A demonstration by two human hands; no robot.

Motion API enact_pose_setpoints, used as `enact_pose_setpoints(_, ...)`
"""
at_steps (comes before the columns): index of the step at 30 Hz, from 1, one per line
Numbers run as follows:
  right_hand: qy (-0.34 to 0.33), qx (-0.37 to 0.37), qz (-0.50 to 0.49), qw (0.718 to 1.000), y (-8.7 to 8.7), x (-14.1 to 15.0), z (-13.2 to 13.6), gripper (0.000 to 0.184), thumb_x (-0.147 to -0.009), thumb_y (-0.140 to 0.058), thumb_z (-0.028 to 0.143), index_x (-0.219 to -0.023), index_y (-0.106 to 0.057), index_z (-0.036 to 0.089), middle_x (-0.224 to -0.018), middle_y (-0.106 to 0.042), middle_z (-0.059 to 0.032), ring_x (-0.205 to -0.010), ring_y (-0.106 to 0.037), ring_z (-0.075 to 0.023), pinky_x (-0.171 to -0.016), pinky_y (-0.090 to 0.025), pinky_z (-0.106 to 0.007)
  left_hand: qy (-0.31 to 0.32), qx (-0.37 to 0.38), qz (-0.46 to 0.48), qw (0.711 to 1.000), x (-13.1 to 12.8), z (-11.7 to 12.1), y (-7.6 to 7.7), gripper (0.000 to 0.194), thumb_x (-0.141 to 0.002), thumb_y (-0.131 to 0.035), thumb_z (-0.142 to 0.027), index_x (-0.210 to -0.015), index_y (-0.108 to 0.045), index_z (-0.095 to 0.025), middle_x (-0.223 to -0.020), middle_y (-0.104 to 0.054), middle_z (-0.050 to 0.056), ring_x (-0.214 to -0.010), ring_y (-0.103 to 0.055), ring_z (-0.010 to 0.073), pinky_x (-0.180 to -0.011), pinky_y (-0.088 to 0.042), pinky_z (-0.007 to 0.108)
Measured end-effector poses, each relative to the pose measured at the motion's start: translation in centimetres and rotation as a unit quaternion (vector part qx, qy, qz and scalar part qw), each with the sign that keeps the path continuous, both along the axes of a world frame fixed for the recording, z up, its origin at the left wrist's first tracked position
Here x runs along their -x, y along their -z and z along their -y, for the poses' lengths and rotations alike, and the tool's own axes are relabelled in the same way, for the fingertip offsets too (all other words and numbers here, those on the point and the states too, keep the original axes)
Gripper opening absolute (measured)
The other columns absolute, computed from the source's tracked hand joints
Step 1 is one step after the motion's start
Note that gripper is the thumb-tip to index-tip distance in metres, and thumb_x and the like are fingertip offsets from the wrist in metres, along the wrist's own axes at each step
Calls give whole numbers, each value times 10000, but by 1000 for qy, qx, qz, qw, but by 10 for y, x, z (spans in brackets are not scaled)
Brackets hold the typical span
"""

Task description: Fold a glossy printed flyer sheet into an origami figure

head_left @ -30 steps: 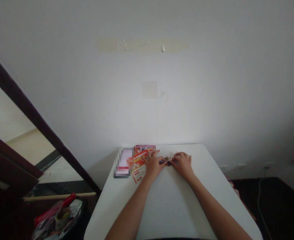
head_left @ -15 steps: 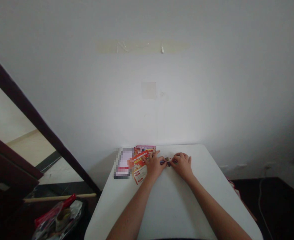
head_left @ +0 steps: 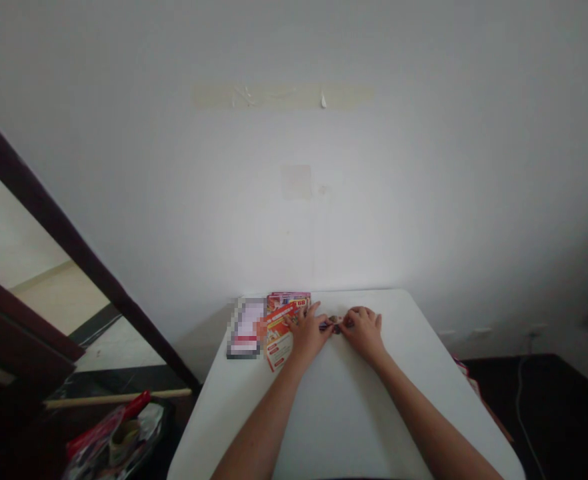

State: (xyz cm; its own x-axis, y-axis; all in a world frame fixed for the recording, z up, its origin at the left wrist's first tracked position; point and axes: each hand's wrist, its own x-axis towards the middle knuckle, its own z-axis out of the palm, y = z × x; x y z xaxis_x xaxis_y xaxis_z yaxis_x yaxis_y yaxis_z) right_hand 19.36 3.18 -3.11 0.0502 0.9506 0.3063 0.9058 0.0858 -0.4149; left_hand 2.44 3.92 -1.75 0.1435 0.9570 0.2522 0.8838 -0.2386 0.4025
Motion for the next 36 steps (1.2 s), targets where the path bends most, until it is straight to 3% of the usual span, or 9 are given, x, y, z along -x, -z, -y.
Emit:
enact_pose_setpoints(7,-34,-4,-16,999,0,-2,2,159,-868,-630,384,-999,-715,358,-1196,-571,-53,-1244,-426,-321,-1069,-174,-739,-11,9,2,1000,-1,0,-2,127,-795,-721,-445,-891,-744,-365,-1489,-488,-66,-1407,-319,375,-1092,-43,798)
enact_pose_setpoints(13,-23,7,-19,1000,-1,-5,0,150,-843,-669,387,-975,-735,360,-1195,-584,-41,-1225,-444,-314,-1080,-200,-703,-13,17,12,1000,-2,-3,-3,136,-772,-742,-438,-874,-742,-348,-1489,-490,-57,-1414,-307,388,-1073,-57,812)
enact_pose_setpoints(27,-7,40,-50,998,-3,-5,-2,140,-812,-709,415,-934,-729,348,-1199,-579,-12,-1263,-416,-295,-1126,-132,-655,-25,44,-4,999,-3,-3,-10,176,-773,-728,-489,-903,-745,-372,-1508,-470,-70,-1429,-286,383,-1075,-61,804)
enact_pose_setpoints(36,14,53,-57,997,-6,0,-5,156,-784,-726,430,-918,-743,353,-1203,-575,-17,-1278,-408,-301,-1128,-135,-636,-32,44,5,999,-2,-4,-6,173,-760,-737,-489,-895,-743,-382,-1498,-483,-83,-1438,-264,396,-1069,-47,809)
